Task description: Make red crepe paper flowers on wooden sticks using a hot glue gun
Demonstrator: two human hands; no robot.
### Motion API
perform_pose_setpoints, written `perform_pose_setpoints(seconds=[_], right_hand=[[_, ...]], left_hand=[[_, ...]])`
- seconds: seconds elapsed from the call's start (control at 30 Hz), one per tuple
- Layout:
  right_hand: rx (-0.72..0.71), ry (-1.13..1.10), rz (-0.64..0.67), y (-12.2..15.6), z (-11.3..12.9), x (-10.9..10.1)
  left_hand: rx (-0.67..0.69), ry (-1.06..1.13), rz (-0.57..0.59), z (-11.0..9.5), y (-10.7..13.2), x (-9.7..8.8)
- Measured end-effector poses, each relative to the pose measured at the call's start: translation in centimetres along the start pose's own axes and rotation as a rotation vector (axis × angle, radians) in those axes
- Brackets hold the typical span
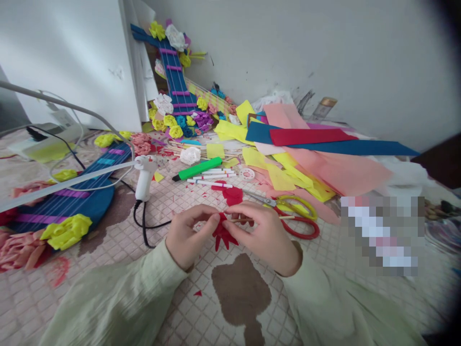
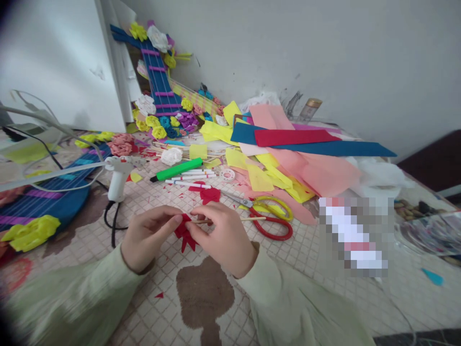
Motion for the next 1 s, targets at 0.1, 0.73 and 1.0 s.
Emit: perform_pose_setpoints(seconds=[0.1, 0.73, 1.0], right_hand=[[-0.014, 0.016, -0.002, 0.0, 0.2, 0.0], [-0.015, 0.033, -0.025, -0.1, -0.2, -0.2], [-0.017, 0.017, -0.058, -0.1, -0.6, -0.4]], left_hand=[[-0.038, 0.018, -0.019, -0.1, -0.1, 0.0], [-0.152, 0.196, -0.053, 0.8, 0.0, -0.3], [0.099, 0.008, 0.053, 0.1, 0.3, 0.1]])
Point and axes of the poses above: each hand's wrist, its own y-axis away from the middle knuckle, its own x-axis out of the palm, z = x × y, the point moved 3 cm from there along -y, towards the middle knuckle, and after that the axes turned 10 degrees about y, right-handed, at the moved point
